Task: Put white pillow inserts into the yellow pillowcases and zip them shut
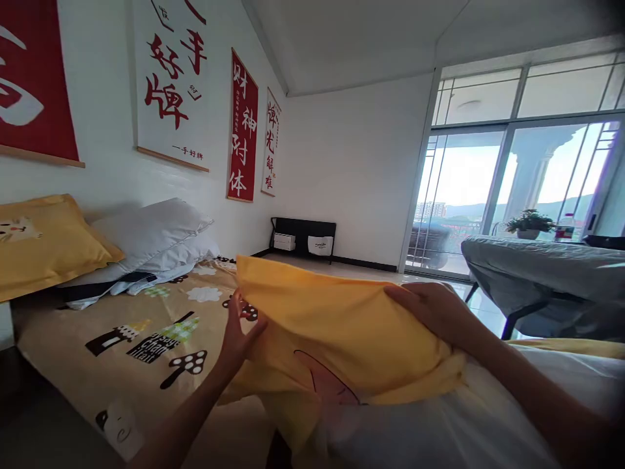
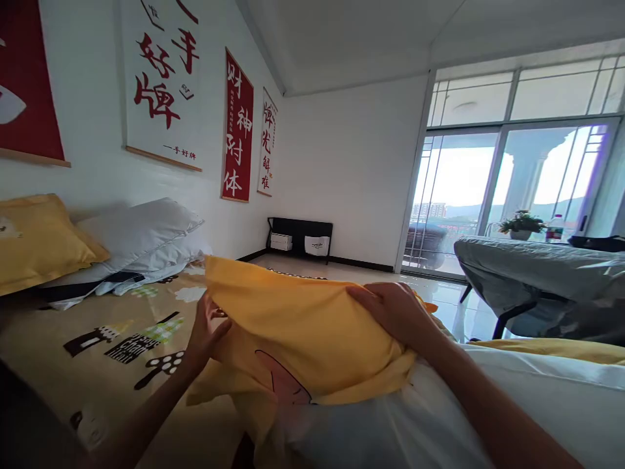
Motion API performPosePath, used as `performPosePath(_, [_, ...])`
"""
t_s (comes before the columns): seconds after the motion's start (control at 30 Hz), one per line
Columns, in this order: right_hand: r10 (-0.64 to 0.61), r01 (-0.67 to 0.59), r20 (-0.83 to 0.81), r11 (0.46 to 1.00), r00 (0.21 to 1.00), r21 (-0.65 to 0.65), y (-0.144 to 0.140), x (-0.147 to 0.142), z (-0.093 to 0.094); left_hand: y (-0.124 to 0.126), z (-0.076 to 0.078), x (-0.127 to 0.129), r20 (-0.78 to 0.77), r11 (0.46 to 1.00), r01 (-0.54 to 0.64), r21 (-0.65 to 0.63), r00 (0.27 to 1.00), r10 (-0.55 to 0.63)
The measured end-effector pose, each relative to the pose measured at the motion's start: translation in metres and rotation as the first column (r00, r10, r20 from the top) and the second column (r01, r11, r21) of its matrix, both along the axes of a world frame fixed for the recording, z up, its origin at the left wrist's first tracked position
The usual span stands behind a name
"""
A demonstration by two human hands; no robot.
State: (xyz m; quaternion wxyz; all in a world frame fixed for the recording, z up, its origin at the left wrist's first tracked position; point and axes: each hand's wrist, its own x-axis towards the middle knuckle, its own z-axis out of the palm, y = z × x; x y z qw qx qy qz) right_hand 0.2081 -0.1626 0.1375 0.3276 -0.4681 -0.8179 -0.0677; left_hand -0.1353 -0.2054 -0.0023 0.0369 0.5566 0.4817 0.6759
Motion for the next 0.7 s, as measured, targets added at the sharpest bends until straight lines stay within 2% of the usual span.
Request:
performPosePath(0.03, [-0.013, 0.012, 0.019, 0.998, 1.0, 0.055, -0.004, 0.001, 0.002, 0.001, 0.008, 0.0, 0.065, 0.986, 0.163, -0.046, 0.985, -0.16])
performPosePath(0.07, [-0.023, 0.019, 0.034, 0.993, 0.999, 0.114, -0.006, 0.003, 0.003, 0.001, 0.016, 0.002, 0.112, 0.944, 0.31, -0.114, 0.948, -0.298])
performPosePath(0.1, [-0.037, 0.03, 0.035, 0.984, 0.999, 0.174, -0.008, 0.005, 0.003, 0.0, 0.023, 0.006, 0.153, 0.899, 0.404, -0.169, 0.912, -0.381])
performPosePath(0.13, [-0.054, 0.046, 0.033, 0.977, 0.998, 0.209, -0.008, 0.008, 0.002, -0.002, 0.028, 0.011, 0.183, 0.874, 0.444, -0.198, 0.893, -0.412])
performPosePath(0.2, [-0.079, 0.071, 0.048, 0.984, 0.996, 0.162, -0.006, 0.016, -0.003, -0.006, 0.033, 0.022, 0.191, 0.889, 0.422, -0.176, 0.901, -0.39])
performPosePath(0.27, [-0.052, 0.056, 0.107, 0.998, 0.993, -0.029, -0.004, 0.025, -0.01, -0.01, 0.032, 0.032, 0.168, 0.926, 0.359, -0.12, 0.926, -0.337])
performPosePath(0.33, [-0.008, 0.036, 0.163, 0.984, 0.987, -0.174, -0.005, 0.034, -0.015, -0.013, 0.029, 0.039, 0.138, 0.954, 0.287, -0.087, 0.952, -0.274])
performPosePath(0.37, [-0.013, 0.043, 0.171, 0.984, 0.985, -0.171, -0.007, 0.038, -0.016, -0.014, 0.028, 0.041, 0.119, 0.966, 0.25, -0.069, 0.963, -0.241])
performPosePath(0.4, [-0.049, 0.068, 0.166, 0.991, 0.985, -0.114, -0.009, 0.041, -0.016, -0.016, 0.028, 0.043, 0.098, 0.974, 0.22, -0.043, 0.972, -0.215])
performPosePath(0.43, [-0.108, 0.112, 0.147, 0.994, 0.983, -0.018, -0.011, 0.045, -0.015, -0.018, 0.029, 0.044, 0.072, 0.978, 0.207, -0.007, 0.976, -0.206])
performPosePath(0.5, [-0.222, 0.205, 0.093, 0.965, 0.971, 0.165, -0.017, 0.049, -0.013, -0.023, 0.036, 0.046, 0.042, 0.973, 0.217, 0.076, 0.975, -0.22])
performPosePath(0.53, [-0.243, 0.224, 0.081, 0.954, 0.967, 0.197, -0.02, 0.05, -0.013, -0.025, 0.039, 0.047, 0.05, 0.97, 0.217, 0.109, 0.974, -0.223])
performPosePath(0.57, [-0.234, 0.215, 0.09, 0.961, 0.968, 0.175, -0.022, 0.051, -0.014, -0.027, 0.043, 0.048, 0.071, 0.97, 0.208, 0.127, 0.973, -0.218])
performPosePath(0.63, [-0.151, 0.148, 0.131, 0.988, 0.98, 0.034, -0.025, 0.052, -0.017, -0.029, 0.048, 0.05, 0.138, 0.979, 0.164, 0.123, 0.974, -0.181])
performPosePath(0.7, [-0.084, 0.097, 0.151, 0.992, 0.985, -0.079, -0.026, 0.052, -0.02, -0.028, 0.047, 0.051, 0.183, 0.989, 0.115, 0.096, 0.974, -0.131])
